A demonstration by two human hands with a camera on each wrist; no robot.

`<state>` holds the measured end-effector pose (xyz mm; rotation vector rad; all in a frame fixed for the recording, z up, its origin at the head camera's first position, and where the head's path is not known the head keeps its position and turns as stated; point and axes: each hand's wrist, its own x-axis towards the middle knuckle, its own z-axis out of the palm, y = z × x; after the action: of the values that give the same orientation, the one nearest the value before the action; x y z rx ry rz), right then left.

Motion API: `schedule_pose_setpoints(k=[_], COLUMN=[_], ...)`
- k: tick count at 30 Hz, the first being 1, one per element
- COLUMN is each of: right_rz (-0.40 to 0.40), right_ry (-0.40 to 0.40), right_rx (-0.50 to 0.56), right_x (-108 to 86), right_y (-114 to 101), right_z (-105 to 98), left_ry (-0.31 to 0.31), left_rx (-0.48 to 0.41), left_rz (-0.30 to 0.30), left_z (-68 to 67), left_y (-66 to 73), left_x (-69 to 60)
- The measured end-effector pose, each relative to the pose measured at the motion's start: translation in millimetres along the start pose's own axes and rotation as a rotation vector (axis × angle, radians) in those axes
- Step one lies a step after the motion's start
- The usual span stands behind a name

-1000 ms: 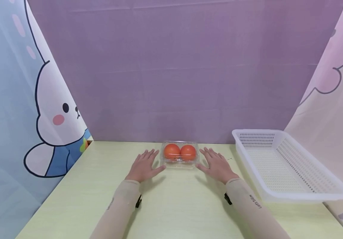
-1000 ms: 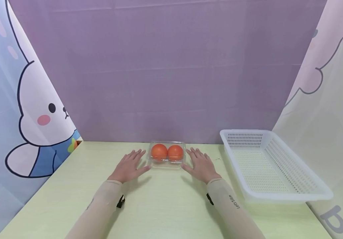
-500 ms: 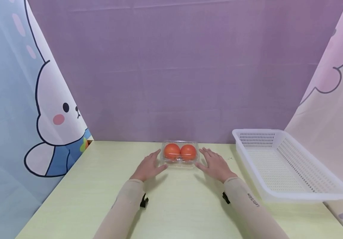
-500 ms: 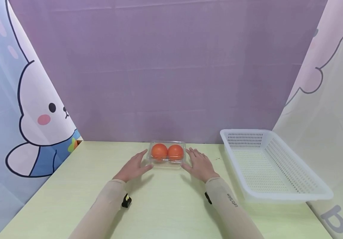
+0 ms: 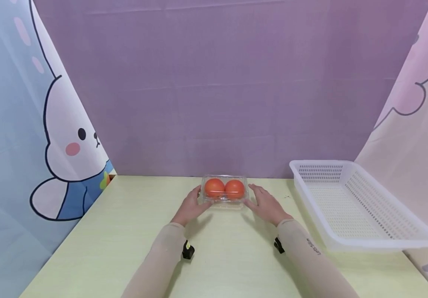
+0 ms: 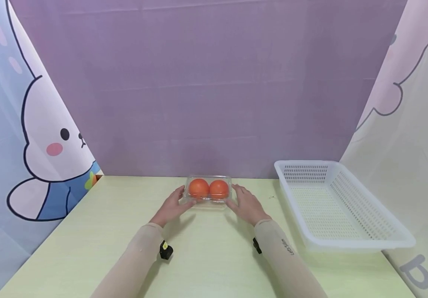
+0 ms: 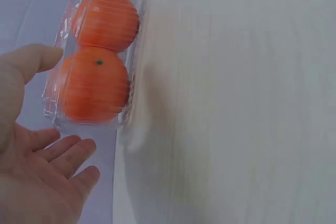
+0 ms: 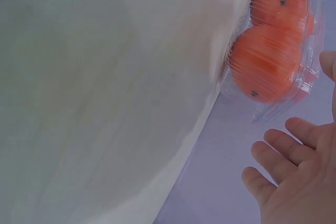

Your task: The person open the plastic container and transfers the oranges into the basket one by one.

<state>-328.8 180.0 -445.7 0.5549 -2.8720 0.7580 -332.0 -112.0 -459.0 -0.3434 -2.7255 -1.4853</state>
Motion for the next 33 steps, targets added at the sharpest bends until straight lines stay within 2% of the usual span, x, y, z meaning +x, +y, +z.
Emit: schedule_pose_setpoints(k=[5, 10, 18, 33], right_rz=[0.033, 0.035, 0.034, 0.062], right_ry=[-0.018, -0.019, -0.007, -0.001], right_rx=[0.070, 0.142, 0.221, 0.238], right_x=[2.3, 5.0, 7.0, 5.4], right_y=[-1, -1, -2, -6], right_z=[3, 6, 12, 12], left_ry=[0.024, 0.050, 0.067, 0.095], left_rx=[-0.079, -0.108, -0.122, -0.145], left_rz=[-0.042, -0.074, -0.074, -0.109], left_z=[5.2, 8.9, 12.5, 17.5], left_y=[1.2, 1.3, 2.0, 6.2], left_x=[2.3, 5.5, 7.9, 3.3])
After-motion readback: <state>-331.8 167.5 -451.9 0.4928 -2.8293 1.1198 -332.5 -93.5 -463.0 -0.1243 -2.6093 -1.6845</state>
